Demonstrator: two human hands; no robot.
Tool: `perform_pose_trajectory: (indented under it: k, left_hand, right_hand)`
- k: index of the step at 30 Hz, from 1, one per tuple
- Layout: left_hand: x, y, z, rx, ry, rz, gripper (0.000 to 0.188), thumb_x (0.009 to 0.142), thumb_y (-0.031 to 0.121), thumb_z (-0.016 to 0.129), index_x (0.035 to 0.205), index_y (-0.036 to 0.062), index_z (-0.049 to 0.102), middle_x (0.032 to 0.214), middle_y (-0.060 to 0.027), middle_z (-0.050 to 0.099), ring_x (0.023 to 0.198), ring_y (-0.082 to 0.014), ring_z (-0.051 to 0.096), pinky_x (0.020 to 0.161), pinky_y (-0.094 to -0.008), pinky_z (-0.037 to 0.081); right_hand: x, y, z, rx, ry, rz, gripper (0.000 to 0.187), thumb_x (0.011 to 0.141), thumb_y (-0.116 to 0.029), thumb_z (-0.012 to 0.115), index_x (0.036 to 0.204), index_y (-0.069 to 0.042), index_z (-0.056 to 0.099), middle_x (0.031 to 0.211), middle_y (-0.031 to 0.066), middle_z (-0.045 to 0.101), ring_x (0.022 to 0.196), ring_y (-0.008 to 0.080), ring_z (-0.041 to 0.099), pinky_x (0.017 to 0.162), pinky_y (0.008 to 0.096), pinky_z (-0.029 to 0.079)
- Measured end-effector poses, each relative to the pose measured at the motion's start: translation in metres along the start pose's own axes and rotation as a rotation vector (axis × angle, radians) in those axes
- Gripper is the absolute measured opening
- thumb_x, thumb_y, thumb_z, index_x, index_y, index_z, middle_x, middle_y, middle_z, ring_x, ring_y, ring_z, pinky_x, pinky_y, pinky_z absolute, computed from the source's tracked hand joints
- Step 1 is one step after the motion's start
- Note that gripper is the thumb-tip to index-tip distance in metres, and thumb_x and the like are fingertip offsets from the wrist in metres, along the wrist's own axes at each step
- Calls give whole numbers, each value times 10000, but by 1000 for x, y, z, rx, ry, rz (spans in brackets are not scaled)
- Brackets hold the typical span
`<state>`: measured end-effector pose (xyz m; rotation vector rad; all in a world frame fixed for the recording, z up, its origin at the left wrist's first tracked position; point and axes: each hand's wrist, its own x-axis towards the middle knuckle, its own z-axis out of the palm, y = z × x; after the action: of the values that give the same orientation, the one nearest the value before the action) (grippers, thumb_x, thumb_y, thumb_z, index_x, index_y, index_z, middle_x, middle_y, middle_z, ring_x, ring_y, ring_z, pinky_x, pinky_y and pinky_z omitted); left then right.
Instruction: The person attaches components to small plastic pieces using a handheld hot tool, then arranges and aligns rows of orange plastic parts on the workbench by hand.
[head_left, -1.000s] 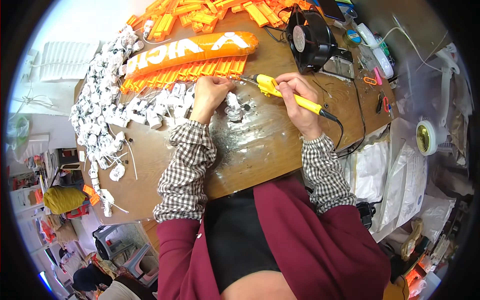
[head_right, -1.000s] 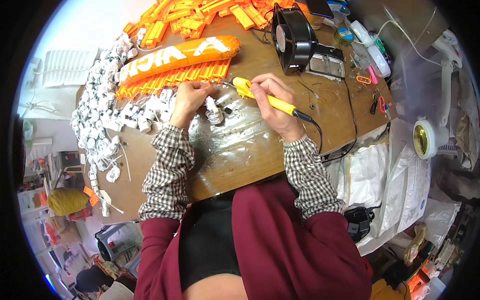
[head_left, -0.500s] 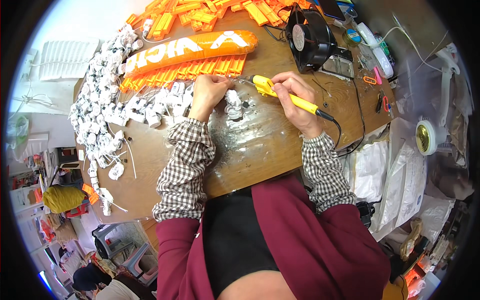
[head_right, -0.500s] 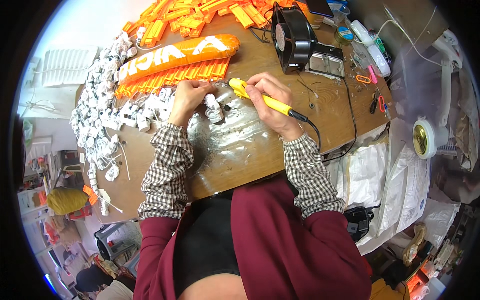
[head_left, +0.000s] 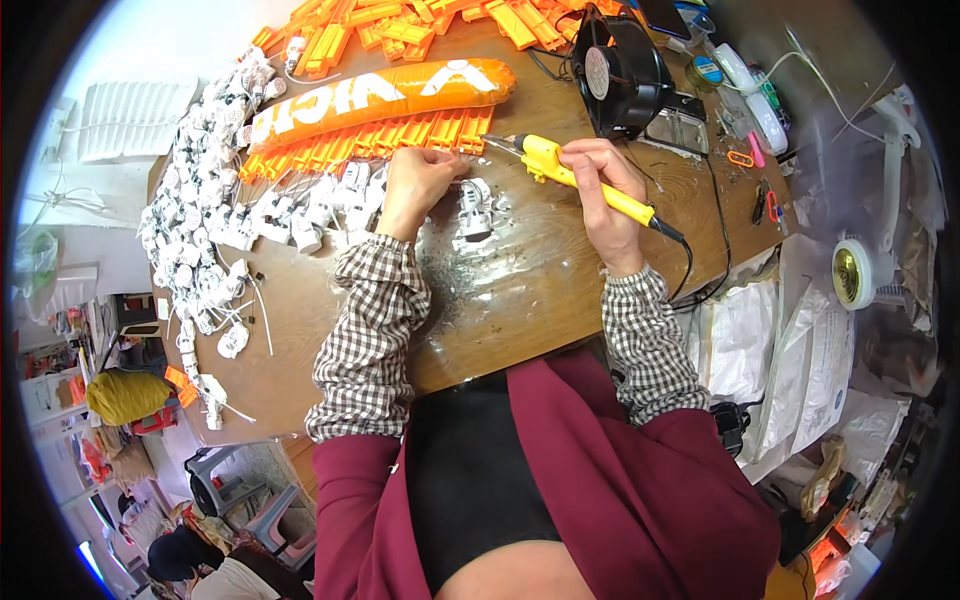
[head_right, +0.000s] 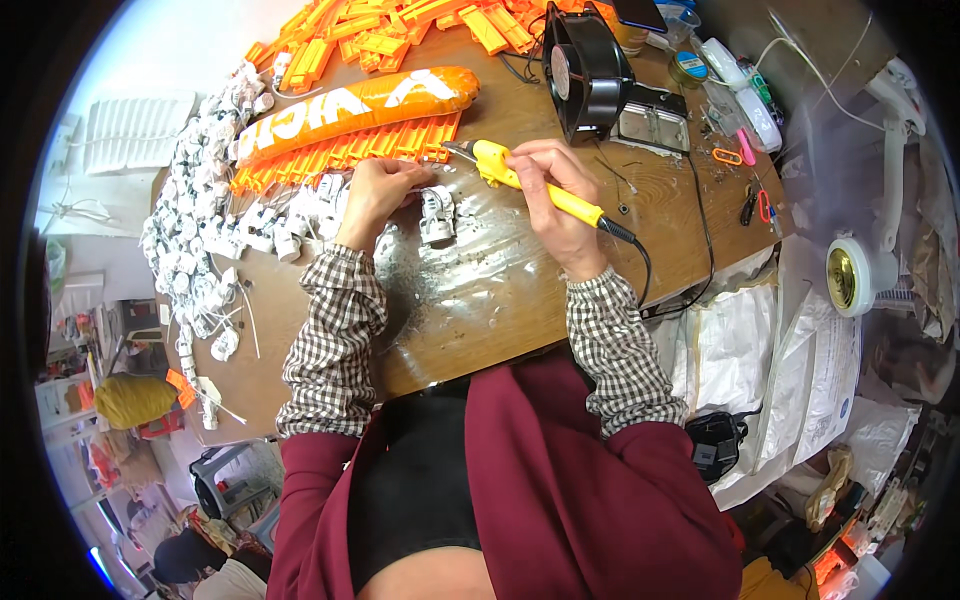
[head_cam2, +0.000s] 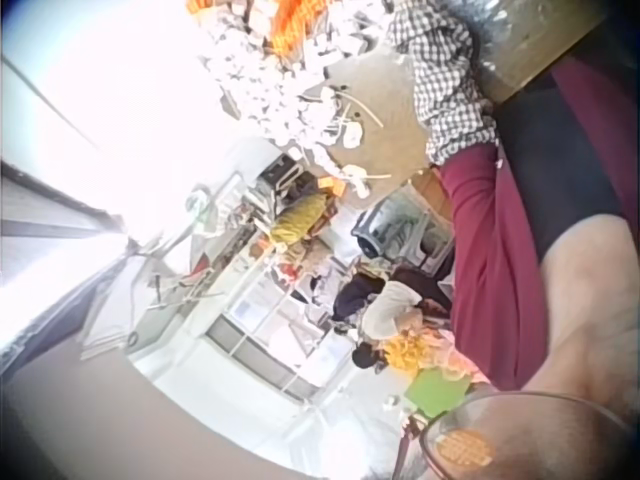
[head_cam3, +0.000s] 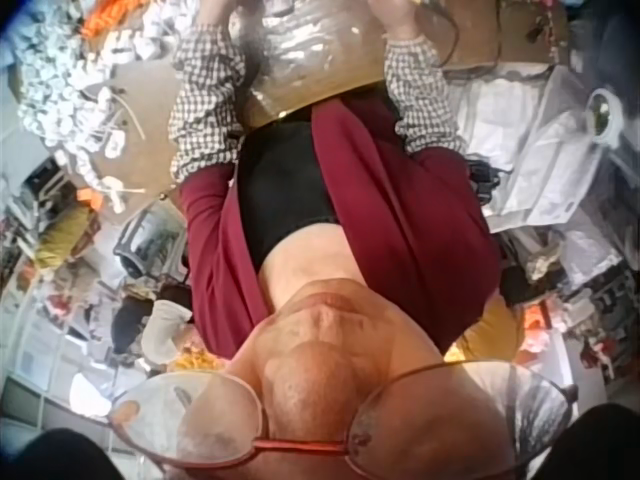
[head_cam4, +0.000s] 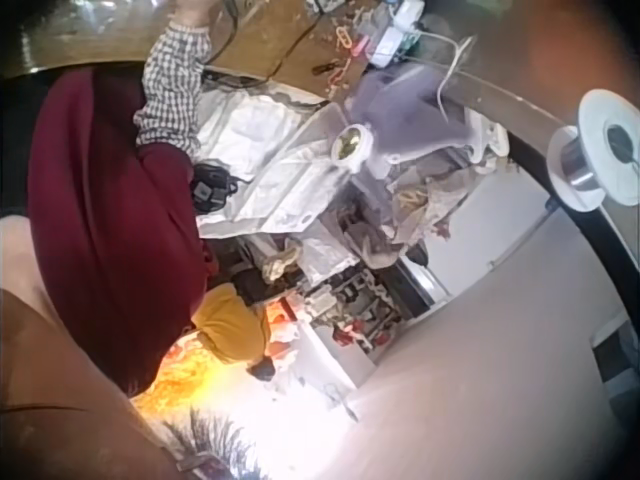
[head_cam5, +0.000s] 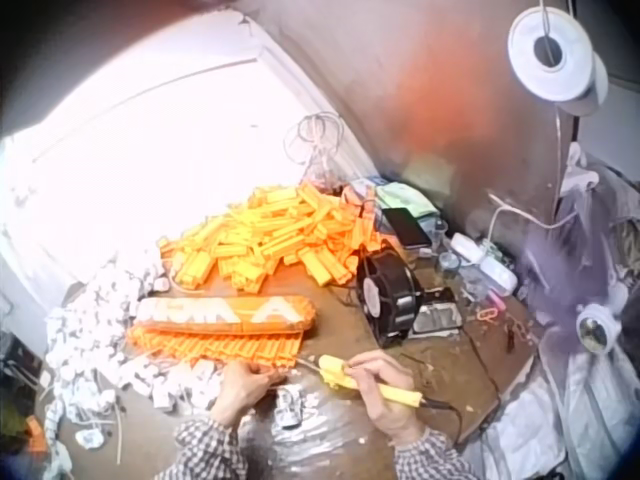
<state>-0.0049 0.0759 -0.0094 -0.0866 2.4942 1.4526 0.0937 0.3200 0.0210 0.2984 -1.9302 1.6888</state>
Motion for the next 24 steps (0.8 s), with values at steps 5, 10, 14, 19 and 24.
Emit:
perform_pose_trajectory:
  k: [5, 10, 14, 19, 24]
  left_hand:
    - [-5, -1, 1, -39, 34, 24, 290, 860, 258, 814, 933, -23, 815, 791, -109, 768, 717, -145, 697, 714, -314, 548]
    - [-11, 8, 0, -28, 51, -4, 289, 867, 233, 812, 969, -37, 808, 829, -122, 786, 747, -149, 724, 726, -305, 557]
    - [-17, 14, 1, -24, 74, -1, 238, 897, 156, 820, 1020, -46, 793, 862, -57, 767, 731, -78, 670, 662, -229, 533]
    - [-27, 11, 8, -90, 165, 59, 233, 868, 128, 840, 990, -63, 786, 855, -81, 777, 746, -87, 690, 679, -228, 536]
    - [-35, 22, 12, 49, 184, 105, 240, 867, 163, 822, 982, -46, 795, 853, -97, 788, 749, -102, 701, 713, -260, 549]
  right_hand:
    - [5, -10, 5, 74, 61, 79, 160, 1031, -83, 632, 1095, 33, 722, 1046, 91, 703, 915, 145, 657, 771, 282, 532]
    - [11, -4, 3, -95, -66, -92, 145, 1023, -70, 631, 1062, 35, 722, 1015, 105, 695, 913, 154, 661, 760, 275, 532]
    - [10, -5, 6, -67, -92, -57, 129, 1020, -60, 627, 990, 38, 706, 995, 108, 691, 885, 153, 662, 762, 277, 529]
    - [9, -1, 9, 118, 42, 69, 156, 1036, -74, 613, 964, 47, 682, 1030, 119, 682, 848, 136, 659, 709, 268, 561]
    - [7, 5, 3, 139, 41, 93, 175, 1043, -94, 614, 967, 50, 677, 1035, 122, 682, 830, 134, 658, 694, 267, 568]
